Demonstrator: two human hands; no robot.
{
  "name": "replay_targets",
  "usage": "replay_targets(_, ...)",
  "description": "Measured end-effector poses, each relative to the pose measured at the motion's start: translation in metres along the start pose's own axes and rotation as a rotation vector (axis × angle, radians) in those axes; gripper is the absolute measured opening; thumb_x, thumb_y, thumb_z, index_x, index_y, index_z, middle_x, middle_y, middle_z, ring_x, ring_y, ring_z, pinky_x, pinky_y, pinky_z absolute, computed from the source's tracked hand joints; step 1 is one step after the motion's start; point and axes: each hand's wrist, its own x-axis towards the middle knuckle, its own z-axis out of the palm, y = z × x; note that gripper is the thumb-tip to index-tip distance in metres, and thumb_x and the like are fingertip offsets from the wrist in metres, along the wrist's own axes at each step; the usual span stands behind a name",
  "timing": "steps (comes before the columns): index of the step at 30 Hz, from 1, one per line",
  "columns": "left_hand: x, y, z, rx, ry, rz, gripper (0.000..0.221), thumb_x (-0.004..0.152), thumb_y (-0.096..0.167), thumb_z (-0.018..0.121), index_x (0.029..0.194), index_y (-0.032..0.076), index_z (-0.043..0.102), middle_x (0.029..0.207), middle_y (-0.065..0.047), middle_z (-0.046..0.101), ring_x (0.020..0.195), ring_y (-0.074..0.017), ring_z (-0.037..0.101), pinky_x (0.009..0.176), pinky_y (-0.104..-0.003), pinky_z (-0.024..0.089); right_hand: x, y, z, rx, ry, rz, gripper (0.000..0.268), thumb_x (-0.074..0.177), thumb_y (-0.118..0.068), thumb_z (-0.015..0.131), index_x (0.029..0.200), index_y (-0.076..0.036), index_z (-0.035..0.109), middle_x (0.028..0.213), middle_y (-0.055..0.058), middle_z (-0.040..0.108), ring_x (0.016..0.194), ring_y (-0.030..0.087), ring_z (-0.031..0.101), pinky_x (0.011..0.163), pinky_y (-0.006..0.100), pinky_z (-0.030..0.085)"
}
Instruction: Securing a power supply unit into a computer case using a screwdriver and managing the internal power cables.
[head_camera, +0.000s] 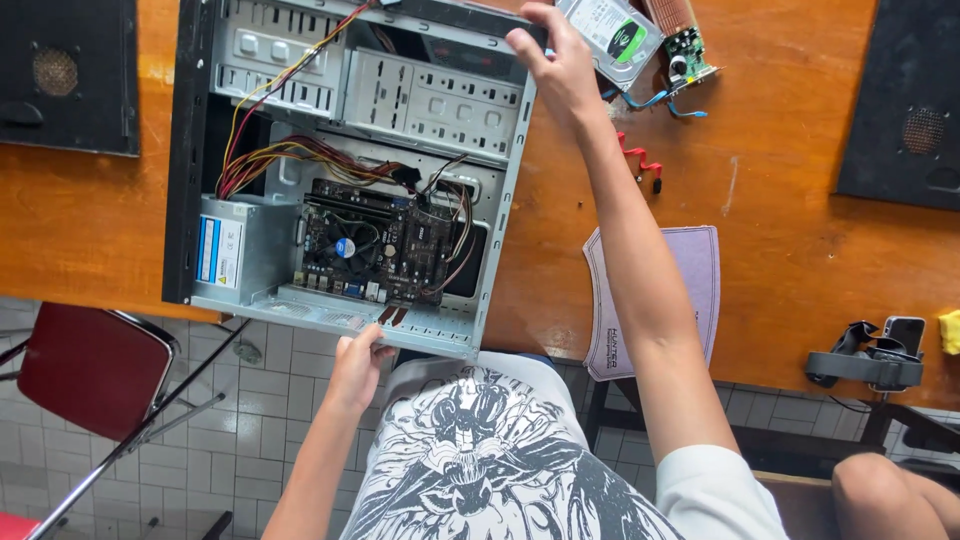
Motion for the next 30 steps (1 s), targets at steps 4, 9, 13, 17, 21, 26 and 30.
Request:
replay_targets(4, -0.002, -0.003, -0.010, -0.019, -0.023, 0.012, 0.030, 0.088, 0.000, 0.057, 0.059, 0.008, 0.052, 0.065, -0.001, 0.050, 0.068, -0.0124, 0.052, 0.066, -0.029, 0.053, -0.012, -0.001, 0.005, -0.065, 0.037, -0.047, 0.040, 0.098, -0.034, 0.073, 0.122, -0.006, 0.056, 0.111, 0.013, 0.066, 0.097, 0.023, 0.065, 0.080, 0.033, 0.053)
replay_targets(9, -0.008, -0.005, -0.042, 0.026, -0.050, -0.017, 0.020, 0.085, -0.002, 0.062, 0.066, 0.001, 0.066, 0.072, -0.005, 0.063, 0.075, -0.0160, 0.062, 0.069, -0.029, 0.056, -0.067, -0.018, -0.005, -0.071, 0.045, 0.088, 0.044, 0.089, -0.024, 0.064, 0.127, -0.005, 0.056, 0.126, 0.011, 0.061, 0.078, 0.015, 0.046, 0.067, 0.030, 0.040)
replay_targets(13, -0.012, -0.005, -0.061, 0.082, -0.057, -0.074, 0.018, 0.082, 0.001, 0.063, 0.064, 0.001, 0.064, 0.099, -0.022, 0.078, 0.085, -0.0210, 0.061, 0.073, -0.031, 0.048, -0.113, -0.016, -0.004, -0.084, 0.123, 0.107, 0.040, 0.089, -0.018, 0.065, 0.125, -0.005, 0.055, 0.118, 0.012, 0.057, 0.094, 0.019, 0.055, 0.069, 0.030, 0.046)
replay_targets(17, 0.005, -0.023, -0.083, 0.133, -0.010, 0.010, 0.010, 0.076, -0.004, 0.065, 0.086, -0.007, 0.062, 0.095, -0.018, 0.066, 0.076, -0.0199, 0.058, 0.066, -0.034, 0.049, -0.142, 0.001, -0.002, -0.001, 0.211, 0.215, 0.046, 0.086, -0.016, 0.072, 0.129, -0.009, 0.059, 0.111, 0.011, 0.059, 0.089, 0.021, 0.053, 0.070, 0.030, 0.047)
replay_targets(21, 0.022, -0.032, -0.107, 0.178, 0.053, 0.092, 0.046, 0.070, -0.007, 0.067, 0.113, -0.019, 0.057, 0.108, -0.026, 0.054, 0.079, -0.0230, 0.055, 0.065, -0.037, 0.051, -0.171, 0.009, -0.001, -0.027, 0.259, 0.252, 0.050, 0.081, -0.016, 0.075, 0.129, -0.010, 0.062, 0.124, 0.016, 0.065, 0.111, 0.030, 0.066, 0.077, 0.032, 0.057)
replay_targets(26, -0.021, 0.033, -0.075, 0.248, 0.153, 0.119, 0.064, 0.078, 0.001, 0.064, 0.130, -0.028, 0.040, 0.127, -0.040, 0.039, 0.100, -0.0301, 0.043, 0.076, -0.044, 0.045, -0.214, -0.015, 0.004, 0.012, 0.329, 0.377, 0.051, 0.077, -0.015, 0.077, 0.126, -0.012, 0.064, 0.115, 0.015, 0.067, 0.090, 0.023, 0.065, 0.069, 0.029, 0.055)
replay_targets(30, -0.024, 0.060, -0.067, 0.292, 0.201, 0.171, 0.071, 0.078, 0.008, 0.070, 0.132, -0.027, 0.041, 0.124, -0.038, 0.042, 0.099, -0.0341, 0.052, 0.081, -0.049, 0.046, -0.248, -0.025, 0.017, 0.013, 0.439, 0.482, 0.050, 0.073, -0.012, 0.077, 0.120, -0.009, 0.063, 0.112, 0.016, 0.069, 0.084, 0.022, 0.067, 0.067, 0.028, 0.056)
